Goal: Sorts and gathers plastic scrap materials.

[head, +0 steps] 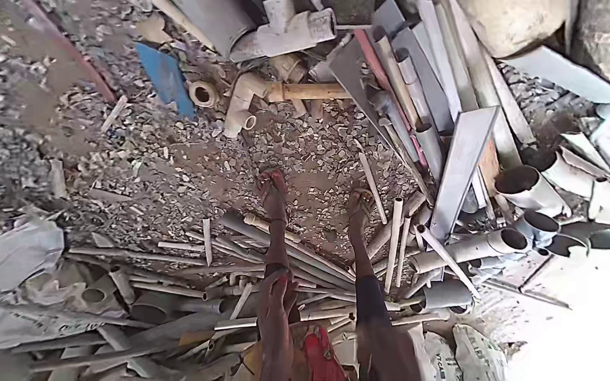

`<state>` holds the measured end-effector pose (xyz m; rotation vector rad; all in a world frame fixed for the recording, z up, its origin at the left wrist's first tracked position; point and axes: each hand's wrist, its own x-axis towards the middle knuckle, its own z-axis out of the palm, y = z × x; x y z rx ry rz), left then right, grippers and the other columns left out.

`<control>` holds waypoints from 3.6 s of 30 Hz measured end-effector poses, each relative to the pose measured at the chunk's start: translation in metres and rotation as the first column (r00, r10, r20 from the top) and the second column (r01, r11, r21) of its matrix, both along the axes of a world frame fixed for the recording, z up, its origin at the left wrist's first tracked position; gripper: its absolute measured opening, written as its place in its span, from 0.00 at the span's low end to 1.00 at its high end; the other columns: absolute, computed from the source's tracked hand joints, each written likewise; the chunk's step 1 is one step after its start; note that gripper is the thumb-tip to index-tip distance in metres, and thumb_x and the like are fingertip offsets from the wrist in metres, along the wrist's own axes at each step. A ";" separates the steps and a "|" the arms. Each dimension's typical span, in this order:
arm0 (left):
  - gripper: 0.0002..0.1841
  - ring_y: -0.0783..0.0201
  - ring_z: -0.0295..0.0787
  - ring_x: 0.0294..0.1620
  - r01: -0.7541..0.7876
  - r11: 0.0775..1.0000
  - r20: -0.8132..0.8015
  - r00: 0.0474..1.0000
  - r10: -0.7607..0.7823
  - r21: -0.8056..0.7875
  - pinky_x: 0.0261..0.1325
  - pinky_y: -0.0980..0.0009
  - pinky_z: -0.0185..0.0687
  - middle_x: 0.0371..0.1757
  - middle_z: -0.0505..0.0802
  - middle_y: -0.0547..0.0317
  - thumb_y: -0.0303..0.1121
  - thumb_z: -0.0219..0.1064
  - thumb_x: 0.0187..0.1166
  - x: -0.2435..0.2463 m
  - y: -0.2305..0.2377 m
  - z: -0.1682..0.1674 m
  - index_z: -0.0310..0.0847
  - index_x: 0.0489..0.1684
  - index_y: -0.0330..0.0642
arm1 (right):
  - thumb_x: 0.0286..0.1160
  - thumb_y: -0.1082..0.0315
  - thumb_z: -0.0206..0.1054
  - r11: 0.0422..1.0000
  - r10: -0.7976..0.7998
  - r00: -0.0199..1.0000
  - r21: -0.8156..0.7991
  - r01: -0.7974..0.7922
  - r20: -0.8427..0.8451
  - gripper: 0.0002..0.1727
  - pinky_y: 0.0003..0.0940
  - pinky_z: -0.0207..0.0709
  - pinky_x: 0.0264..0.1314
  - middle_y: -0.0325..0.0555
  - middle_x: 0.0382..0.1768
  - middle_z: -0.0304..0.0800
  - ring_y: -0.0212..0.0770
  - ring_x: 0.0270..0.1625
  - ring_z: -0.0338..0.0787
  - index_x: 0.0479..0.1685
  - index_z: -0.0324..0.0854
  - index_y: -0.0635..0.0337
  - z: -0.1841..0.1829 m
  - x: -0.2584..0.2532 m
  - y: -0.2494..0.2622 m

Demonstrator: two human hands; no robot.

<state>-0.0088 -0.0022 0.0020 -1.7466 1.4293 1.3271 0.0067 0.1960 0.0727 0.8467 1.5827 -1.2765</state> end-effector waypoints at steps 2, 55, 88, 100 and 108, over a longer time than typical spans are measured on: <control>0.15 0.66 0.93 0.45 0.099 0.995 -0.163 0.982 -0.093 0.027 0.47 0.70 0.90 0.51 0.92 0.54 0.31 0.54 0.86 -0.013 -0.002 -0.013 0.79 0.62 0.34 | 0.81 0.62 0.63 0.953 0.272 0.958 0.167 -0.254 -0.095 0.16 0.45 0.83 0.42 0.51 0.33 0.90 0.44 0.35 0.90 0.45 0.87 0.70 -0.091 -0.046 0.016; 0.23 0.59 0.86 0.66 0.002 0.966 -0.465 0.876 -0.127 -0.258 0.62 0.60 0.87 0.72 0.85 0.45 0.36 0.61 0.84 -0.080 -0.188 -0.055 0.77 0.72 0.31 | 0.66 0.64 0.81 0.957 0.254 0.938 0.199 -0.210 -0.235 0.24 0.56 0.81 0.62 0.65 0.50 0.92 0.55 0.53 0.91 0.55 0.86 0.75 -0.218 -0.189 -0.240; 0.19 0.67 0.90 0.59 0.149 0.972 -0.461 0.860 -0.219 -0.182 0.58 0.71 0.88 0.64 0.90 0.48 0.32 0.59 0.84 -0.090 -0.185 -0.073 0.79 0.68 0.32 | 0.74 0.65 0.74 0.542 0.838 0.466 0.526 -0.655 -0.284 0.22 0.71 0.68 0.76 0.65 0.87 0.62 0.70 0.85 0.66 0.68 0.84 0.61 -0.374 -0.273 -0.292; 0.20 0.67 0.90 0.60 0.244 0.932 -0.409 0.847 -0.339 -0.267 0.58 0.71 0.88 0.62 0.91 0.52 0.38 0.59 0.84 -0.100 -0.178 -0.065 0.81 0.67 0.35 | 0.81 0.64 0.67 0.889 0.013 0.690 -0.307 -0.339 -0.724 0.40 0.42 0.92 0.46 0.54 0.85 0.70 0.47 0.60 0.93 0.94 0.54 0.52 -0.223 -0.294 -0.293; 0.20 0.69 0.90 0.59 0.307 0.913 -0.419 0.816 -0.397 -0.267 0.55 0.74 0.88 0.63 0.91 0.53 0.38 0.58 0.84 -0.108 -0.170 -0.068 0.81 0.68 0.36 | 0.78 0.56 0.65 0.702 0.568 0.751 0.675 -0.227 -0.337 0.39 0.65 0.61 0.84 0.76 0.80 0.69 0.71 0.83 0.70 0.83 0.63 0.75 -0.342 -0.349 -0.162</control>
